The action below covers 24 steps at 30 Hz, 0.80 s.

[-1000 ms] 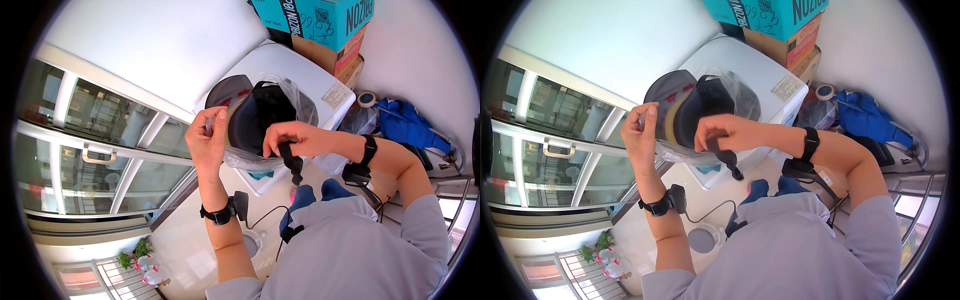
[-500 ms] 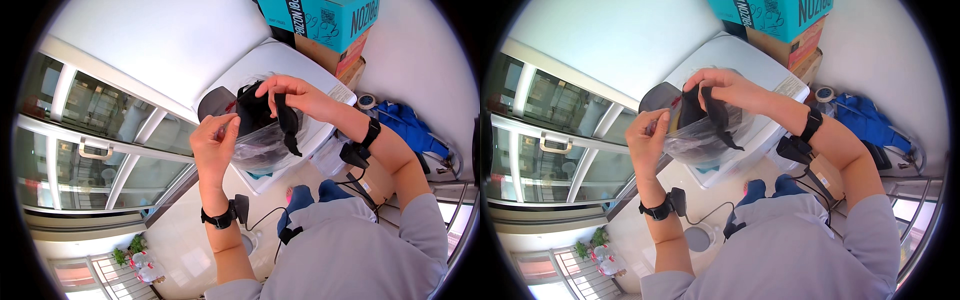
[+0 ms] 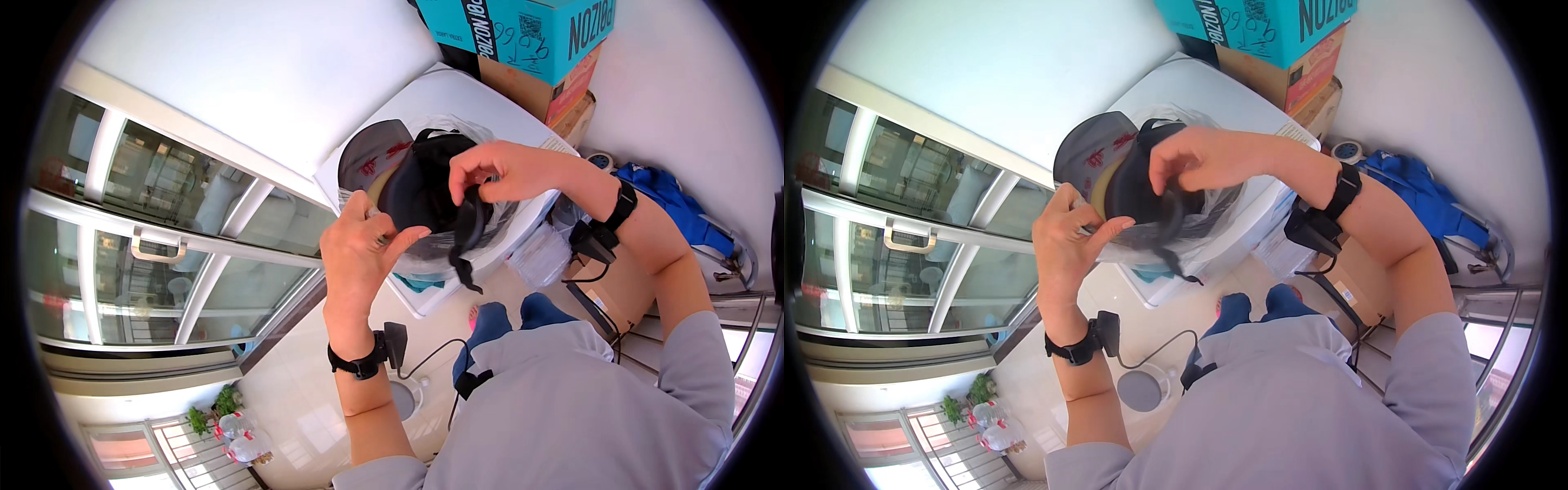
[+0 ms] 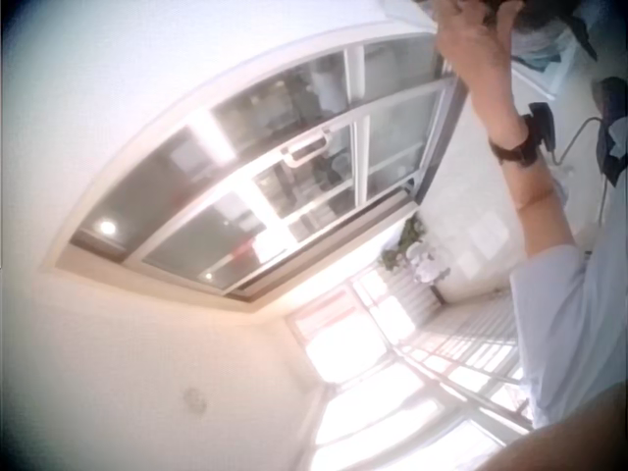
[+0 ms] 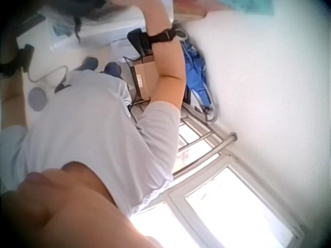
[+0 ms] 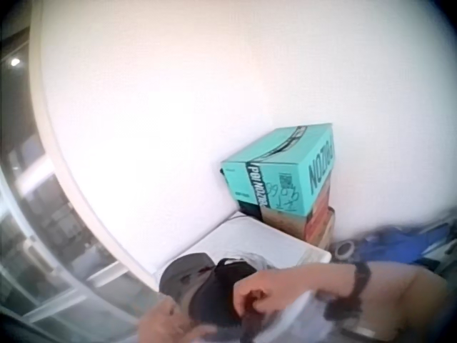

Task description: The person removes a motorcycle helmet and its visor from a plastic bag, wipes the exterior of the helmet and the visor with a blue cloth, and then wipes the balcony floor and the bottom rail of the balcony fence with the same cloth.

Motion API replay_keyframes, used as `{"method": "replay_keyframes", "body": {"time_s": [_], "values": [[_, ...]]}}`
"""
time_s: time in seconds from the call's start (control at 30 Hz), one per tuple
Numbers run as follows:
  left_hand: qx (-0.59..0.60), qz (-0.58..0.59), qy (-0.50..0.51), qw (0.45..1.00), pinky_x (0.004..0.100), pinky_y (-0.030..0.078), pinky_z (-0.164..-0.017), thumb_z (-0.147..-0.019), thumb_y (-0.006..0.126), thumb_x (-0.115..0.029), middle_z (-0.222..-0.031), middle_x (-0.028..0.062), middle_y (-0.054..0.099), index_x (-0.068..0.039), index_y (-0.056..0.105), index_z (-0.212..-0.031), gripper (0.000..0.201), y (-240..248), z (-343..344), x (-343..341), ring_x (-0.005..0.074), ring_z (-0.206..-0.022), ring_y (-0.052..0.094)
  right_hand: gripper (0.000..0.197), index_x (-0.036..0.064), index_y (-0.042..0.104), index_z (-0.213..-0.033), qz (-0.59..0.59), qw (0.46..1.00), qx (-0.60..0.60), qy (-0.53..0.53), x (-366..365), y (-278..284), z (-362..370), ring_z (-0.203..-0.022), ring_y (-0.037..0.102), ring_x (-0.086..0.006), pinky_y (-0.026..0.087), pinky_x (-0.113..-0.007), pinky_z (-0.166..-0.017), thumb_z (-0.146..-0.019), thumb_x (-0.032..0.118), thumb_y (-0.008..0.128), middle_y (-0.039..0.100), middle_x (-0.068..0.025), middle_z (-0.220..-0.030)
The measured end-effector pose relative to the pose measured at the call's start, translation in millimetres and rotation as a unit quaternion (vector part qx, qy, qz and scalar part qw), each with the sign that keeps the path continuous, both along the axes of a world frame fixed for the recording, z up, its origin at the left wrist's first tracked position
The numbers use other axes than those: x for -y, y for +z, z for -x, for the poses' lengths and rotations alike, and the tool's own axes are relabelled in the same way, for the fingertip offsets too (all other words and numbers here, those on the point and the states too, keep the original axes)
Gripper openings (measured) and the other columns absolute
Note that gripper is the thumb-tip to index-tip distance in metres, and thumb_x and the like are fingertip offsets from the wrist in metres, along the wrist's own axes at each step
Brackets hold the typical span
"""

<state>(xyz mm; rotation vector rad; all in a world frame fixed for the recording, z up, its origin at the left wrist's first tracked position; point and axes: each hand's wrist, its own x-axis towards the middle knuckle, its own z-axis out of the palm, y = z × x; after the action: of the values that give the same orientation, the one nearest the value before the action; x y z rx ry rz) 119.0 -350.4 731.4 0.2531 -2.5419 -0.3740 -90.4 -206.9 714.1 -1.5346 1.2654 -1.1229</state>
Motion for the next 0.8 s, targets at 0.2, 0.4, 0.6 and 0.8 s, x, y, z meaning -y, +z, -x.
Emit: {"method": "replay_keyframes", "body": {"time_s": [0.2, 0.4, 0.6, 0.8], "values": [[-0.005, 0.037, -0.014, 0.999, 0.0325, 0.031, -0.043, -0.056, 0.082, -0.029, -0.062, 0.0050, 0.034, -0.004, 0.046, -0.052, 0.044, 0.1, 3.3, -1.9, 0.0211, -0.050, 0.038, 0.026, 0.0064, 0.058, -0.101, -0.158, 0.922, 0.258, -0.243, 10.8, -28.0, 2.7, -0.076, 0.052, -0.0115, 0.044, -0.026, -0.072, -0.081, 0.012, 0.044, 0.055, -0.0025, -0.082], [-0.015, 0.075, -0.014, 0.997, 0.0324, 0.028, -0.042, -0.056, 0.082, -0.030, -0.062, 0.0049, 0.032, -0.004, 0.042, -0.050, 0.048, -4.8, -0.7, -3.1, 0.0209, -0.048, 0.036, 0.038, 0.0116, 0.055, -0.113, -0.057, 0.918, -0.375, -0.116, 2.5, -49.4, -11.9, -0.084, 0.061, -0.0250, 0.047, -0.036, -0.070, -0.076, 0.007, 0.049, 0.060, -0.0099, -0.089], [-0.014, 0.091, -0.025, 0.995, 0.0320, 0.028, -0.041, -0.057, 0.082, -0.029, -0.062, 0.0043, 0.033, -0.005, 0.040, -0.049, 0.049, -4.7, -1.7, -8.0, 0.0206, -0.047, 0.036, 0.045, 0.0145, 0.054, -0.117, -0.170, 0.829, -0.532, 0.011, 3.4, -41.3, -35.1, -0.092, 0.059, -0.0289, 0.048, -0.039, -0.074, -0.073, 0.006, 0.054, 0.057, -0.0090, -0.098], [-0.025, 0.102, -0.022, 0.994, 0.0311, 0.027, -0.039, -0.059, 0.081, -0.028, -0.061, 0.0026, 0.034, -0.008, 0.038, -0.048, 0.049, -11.8, -3.6, -4.1, 0.0198, -0.046, 0.037, 0.040, 0.0133, 0.056, -0.109, 0.034, 0.814, -0.518, -0.260, 20.0, -49.4, 2.4, -0.099, 0.053, -0.0264, 0.048, -0.038, -0.078, -0.071, 0.018, 0.068, 0.053, -0.0099, -0.101]]}}
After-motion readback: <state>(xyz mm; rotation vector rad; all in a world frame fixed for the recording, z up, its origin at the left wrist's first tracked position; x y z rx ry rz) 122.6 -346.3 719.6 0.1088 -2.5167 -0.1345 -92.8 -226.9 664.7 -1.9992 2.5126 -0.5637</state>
